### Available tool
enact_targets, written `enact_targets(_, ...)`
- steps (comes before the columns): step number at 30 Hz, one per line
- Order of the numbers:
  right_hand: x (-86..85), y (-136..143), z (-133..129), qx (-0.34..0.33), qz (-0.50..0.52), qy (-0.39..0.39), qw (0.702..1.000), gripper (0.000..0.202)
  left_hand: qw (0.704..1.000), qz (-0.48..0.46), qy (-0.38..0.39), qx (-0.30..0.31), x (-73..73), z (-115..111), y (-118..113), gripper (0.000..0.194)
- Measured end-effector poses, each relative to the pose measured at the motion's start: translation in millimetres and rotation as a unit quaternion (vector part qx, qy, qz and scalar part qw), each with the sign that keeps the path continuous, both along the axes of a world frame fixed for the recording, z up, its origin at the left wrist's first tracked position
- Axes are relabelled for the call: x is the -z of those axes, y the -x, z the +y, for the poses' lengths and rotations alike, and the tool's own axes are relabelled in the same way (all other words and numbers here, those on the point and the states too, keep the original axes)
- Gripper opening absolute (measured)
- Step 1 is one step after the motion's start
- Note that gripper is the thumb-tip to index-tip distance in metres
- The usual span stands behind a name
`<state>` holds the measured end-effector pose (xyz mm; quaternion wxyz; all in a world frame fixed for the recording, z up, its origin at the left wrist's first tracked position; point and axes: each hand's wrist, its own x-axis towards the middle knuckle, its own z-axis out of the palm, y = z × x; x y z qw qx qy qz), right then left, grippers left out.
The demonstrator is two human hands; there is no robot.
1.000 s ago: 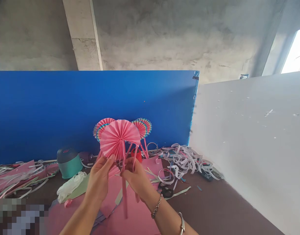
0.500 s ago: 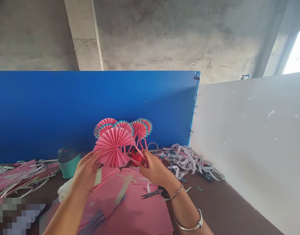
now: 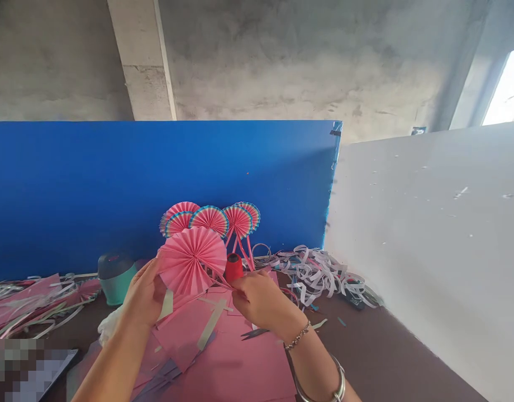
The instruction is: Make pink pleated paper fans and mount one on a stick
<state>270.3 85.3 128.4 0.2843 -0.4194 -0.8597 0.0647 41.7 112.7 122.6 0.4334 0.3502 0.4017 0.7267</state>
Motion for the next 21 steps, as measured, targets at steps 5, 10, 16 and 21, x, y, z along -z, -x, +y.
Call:
enact_targets(5,-0.4,10,5,-0.023,0.195,0.128,0.972,0.026,0.987,-0.121,-0.035,0.097,4.0,4,-10,0.047)
enact_targets(10,8.0,24,9,-0.108,0.357,0.246,0.895,0.023,0.984,-0.001,-0.002,0.178,19.6,-2,-31,0.034)
enact_targets(16,18.7,35,5,-0.147,0.277,0.309,0.898,0.024,0.966,0.026,-0.036,0.254,30.3,-11,-43,0.020)
enact_targets(21,22.0,34,7,-0.188,0.248,0.318,0.895,0.029,0.968,0.048,-0.021,0.246,28.5,-14,-48,0.028)
